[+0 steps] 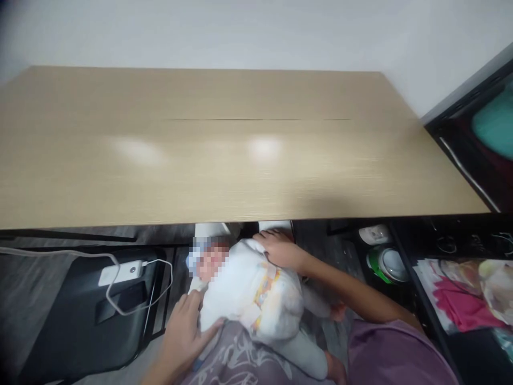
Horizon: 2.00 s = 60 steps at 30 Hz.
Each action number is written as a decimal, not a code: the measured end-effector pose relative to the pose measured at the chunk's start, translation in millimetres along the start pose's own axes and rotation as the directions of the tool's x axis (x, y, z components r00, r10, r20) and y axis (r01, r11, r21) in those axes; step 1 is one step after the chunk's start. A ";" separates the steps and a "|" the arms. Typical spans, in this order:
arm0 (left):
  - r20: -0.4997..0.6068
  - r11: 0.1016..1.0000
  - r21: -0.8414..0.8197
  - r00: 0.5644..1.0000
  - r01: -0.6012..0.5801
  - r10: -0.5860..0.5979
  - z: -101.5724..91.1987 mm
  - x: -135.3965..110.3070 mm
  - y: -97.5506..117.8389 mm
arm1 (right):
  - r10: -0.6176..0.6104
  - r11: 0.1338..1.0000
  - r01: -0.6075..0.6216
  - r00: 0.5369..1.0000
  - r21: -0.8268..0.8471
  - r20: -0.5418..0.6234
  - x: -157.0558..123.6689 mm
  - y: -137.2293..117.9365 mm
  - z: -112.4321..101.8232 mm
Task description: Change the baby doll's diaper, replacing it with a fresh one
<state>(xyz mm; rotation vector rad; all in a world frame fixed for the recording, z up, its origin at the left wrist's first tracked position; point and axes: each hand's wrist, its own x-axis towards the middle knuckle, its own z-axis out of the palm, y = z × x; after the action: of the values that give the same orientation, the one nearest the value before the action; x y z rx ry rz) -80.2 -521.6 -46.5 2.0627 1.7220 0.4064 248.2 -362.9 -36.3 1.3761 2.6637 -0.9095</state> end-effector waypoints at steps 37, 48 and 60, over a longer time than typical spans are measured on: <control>0.149 0.704 -0.416 0.720 -0.576 0.677 4.2 94.4 96.8 | 0.023 0.948 -0.003 0.998 0.317 -0.058 -89.7 -0.3 -2.0; 0.156 0.651 -0.455 0.666 -0.607 0.730 -2.2 99.2 87.1 | 0.068 0.983 -0.045 0.990 0.177 -0.125 -91.4 -17.5 -9.3; 0.460 0.670 -0.691 0.550 -0.271 0.697 -36.1 109.4 74.2 | 0.320 0.944 -0.270 0.889 0.189 -0.327 -92.7 2.2 -4.9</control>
<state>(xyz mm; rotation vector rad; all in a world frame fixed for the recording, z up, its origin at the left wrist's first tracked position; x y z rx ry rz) -13.0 -420.2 16.8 1.8577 0.4217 0.1886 307.9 -428.5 -9.0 2.0919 2.5415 -0.8980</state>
